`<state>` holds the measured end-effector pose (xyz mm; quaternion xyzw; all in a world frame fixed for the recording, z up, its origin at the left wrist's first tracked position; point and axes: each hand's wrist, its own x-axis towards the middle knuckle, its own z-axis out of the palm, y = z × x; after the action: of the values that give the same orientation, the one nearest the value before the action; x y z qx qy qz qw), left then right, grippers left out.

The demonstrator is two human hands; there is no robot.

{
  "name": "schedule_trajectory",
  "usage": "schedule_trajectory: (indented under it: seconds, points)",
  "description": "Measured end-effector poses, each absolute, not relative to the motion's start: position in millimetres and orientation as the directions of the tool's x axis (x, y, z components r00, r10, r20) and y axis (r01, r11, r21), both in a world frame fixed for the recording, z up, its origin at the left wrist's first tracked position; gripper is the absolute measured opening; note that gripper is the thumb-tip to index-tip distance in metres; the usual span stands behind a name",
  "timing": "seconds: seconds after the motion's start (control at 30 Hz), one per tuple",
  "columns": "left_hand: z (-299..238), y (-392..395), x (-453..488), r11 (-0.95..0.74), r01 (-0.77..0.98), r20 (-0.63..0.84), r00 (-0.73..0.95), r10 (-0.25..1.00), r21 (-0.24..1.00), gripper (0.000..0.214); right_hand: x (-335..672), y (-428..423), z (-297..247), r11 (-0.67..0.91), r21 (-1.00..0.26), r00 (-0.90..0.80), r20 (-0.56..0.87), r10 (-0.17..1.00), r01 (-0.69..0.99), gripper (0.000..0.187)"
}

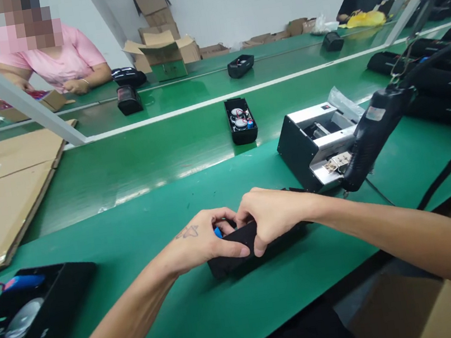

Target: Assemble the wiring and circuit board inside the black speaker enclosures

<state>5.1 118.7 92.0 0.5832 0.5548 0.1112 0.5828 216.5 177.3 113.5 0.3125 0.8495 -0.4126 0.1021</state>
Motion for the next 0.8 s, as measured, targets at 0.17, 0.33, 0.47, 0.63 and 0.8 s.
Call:
schedule_trajectory:
  seconds: [0.17,0.33,0.47,0.63,0.8]
  points:
    - [91.2,118.4,6.8,0.328,0.470,-0.518,0.360,0.776,0.819,0.046,216.8,173.1,115.4,0.444,-0.637,-0.768,-0.428,0.476,0.630,0.024]
    - [90.6,117.4,8.4,0.338,0.467,-0.527,0.368,0.766,0.817,0.047,216.7,167.7,118.2,0.440,-0.605,-0.741,-0.449,0.500,0.664,0.024]
    - [92.0,113.2,11.0,0.297,0.515,-0.513,0.349,0.784,0.804,0.046,220.8,157.3,114.1,0.532,-0.577,-0.776,-0.354,0.521,0.620,0.020]
    - [84.3,87.2,17.7,0.184,0.606,-0.438,0.302,0.846,0.774,0.040,246.1,126.7,115.6,0.717,-0.501,-0.856,-0.103,0.506,0.484,0.013]
    - [46.0,44.6,21.5,-0.335,0.742,-0.001,0.411,0.911,0.581,0.030,308.0,111.6,121.8,0.607,-0.657,-0.296,0.531,0.794,0.447,0.031]
